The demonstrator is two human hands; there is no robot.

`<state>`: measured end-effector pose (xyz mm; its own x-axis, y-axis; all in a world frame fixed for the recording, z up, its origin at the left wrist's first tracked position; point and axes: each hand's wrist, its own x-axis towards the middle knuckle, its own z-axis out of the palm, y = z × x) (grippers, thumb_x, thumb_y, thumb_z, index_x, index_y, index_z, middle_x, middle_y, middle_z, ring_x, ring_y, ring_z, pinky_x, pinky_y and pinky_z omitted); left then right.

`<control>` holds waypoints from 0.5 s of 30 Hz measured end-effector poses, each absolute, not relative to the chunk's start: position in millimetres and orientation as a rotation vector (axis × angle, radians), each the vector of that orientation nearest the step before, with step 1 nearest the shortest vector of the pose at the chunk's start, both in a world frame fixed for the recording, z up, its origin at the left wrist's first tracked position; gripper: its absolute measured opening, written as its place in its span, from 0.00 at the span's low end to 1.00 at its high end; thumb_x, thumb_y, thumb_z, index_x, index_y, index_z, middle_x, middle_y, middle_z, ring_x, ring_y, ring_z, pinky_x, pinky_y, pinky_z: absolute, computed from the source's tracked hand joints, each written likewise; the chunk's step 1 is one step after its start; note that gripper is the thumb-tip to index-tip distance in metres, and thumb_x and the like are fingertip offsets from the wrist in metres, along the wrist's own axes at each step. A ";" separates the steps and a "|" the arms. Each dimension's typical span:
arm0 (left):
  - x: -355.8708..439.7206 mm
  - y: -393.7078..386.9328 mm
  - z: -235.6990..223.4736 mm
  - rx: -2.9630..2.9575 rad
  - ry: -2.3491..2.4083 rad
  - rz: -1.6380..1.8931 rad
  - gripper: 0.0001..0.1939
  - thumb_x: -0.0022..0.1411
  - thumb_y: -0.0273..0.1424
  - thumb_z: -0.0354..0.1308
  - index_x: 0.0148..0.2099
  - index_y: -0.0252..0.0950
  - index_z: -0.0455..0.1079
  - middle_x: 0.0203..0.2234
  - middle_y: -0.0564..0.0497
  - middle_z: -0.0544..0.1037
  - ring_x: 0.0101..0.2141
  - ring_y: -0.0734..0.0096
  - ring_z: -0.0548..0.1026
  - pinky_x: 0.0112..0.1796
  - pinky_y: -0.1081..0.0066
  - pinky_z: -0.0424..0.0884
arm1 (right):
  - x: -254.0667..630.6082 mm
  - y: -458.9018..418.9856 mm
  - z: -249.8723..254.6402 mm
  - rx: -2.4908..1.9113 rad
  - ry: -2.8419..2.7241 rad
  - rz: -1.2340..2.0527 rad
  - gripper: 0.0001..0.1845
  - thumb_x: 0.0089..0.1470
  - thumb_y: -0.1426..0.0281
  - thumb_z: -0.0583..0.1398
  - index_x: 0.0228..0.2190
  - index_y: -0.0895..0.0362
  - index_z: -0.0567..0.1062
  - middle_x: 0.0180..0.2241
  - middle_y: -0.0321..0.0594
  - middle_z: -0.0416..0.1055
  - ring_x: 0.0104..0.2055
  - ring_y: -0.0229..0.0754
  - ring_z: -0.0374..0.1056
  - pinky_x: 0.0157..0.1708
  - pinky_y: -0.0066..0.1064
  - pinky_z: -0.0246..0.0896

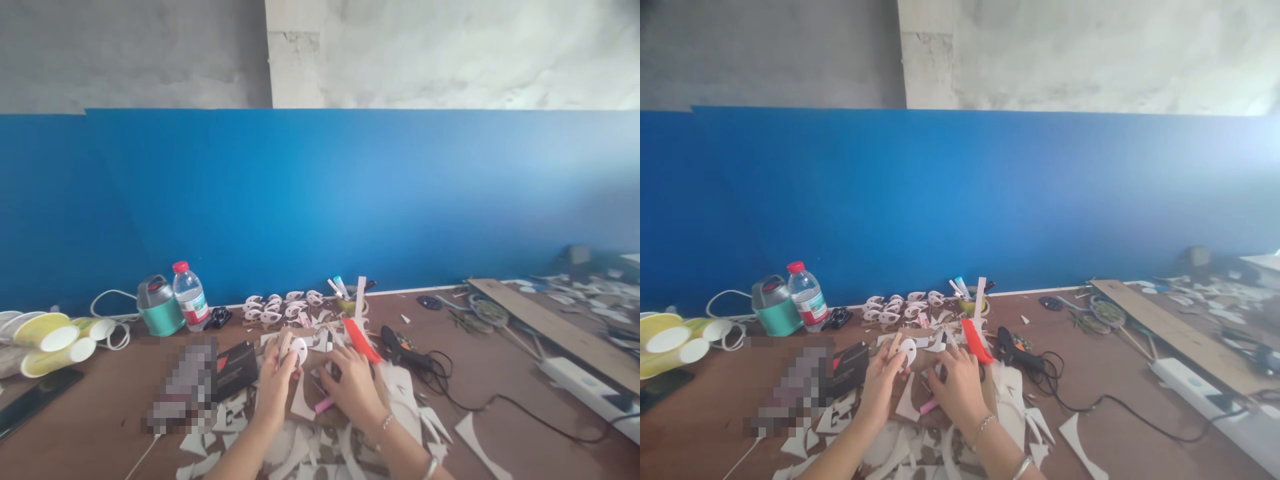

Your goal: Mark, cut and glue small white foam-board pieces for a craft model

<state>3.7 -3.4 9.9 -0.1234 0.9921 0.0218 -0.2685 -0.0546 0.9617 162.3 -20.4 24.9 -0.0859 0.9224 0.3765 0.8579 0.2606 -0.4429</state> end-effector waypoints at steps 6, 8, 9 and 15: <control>3.8 -1.6 5.9 0.947 1.046 1.483 0.19 0.48 0.42 0.65 0.39 0.35 0.73 0.29 0.52 0.71 0.26 0.73 0.69 0.27 0.74 0.69 | 171.0 -18.4 24.7 -1.426 -1.701 0.389 0.15 0.49 0.76 0.51 0.39 0.56 0.68 0.30 0.37 0.72 0.31 0.41 0.68 0.33 0.31 0.63; 4.0 -1.5 5.6 0.935 1.050 1.478 0.19 0.48 0.42 0.65 0.38 0.35 0.73 0.29 0.52 0.72 0.26 0.73 0.69 0.27 0.73 0.69 | 173.9 -18.2 24.2 -1.378 -1.659 0.446 0.20 0.51 0.76 0.49 0.47 0.55 0.65 0.36 0.38 0.74 0.33 0.40 0.70 0.35 0.30 0.66; 4.1 -1.6 5.7 0.930 1.052 1.477 0.19 0.48 0.42 0.65 0.38 0.35 0.74 0.28 0.53 0.72 0.25 0.73 0.69 0.26 0.74 0.69 | 175.0 -18.0 23.7 -1.372 -1.652 0.451 0.21 0.53 0.75 0.48 0.49 0.54 0.64 0.40 0.39 0.74 0.37 0.40 0.72 0.38 0.31 0.67; 4.0 -2.8 5.7 0.898 1.047 1.448 0.21 0.50 0.40 0.65 0.44 0.34 0.74 0.31 0.49 0.76 0.28 0.70 0.72 0.28 0.73 0.71 | 180.0 -13.6 15.5 -1.410 -1.574 0.382 0.20 0.64 0.62 0.45 0.54 0.55 0.62 0.55 0.47 0.66 0.58 0.47 0.62 0.56 0.40 0.58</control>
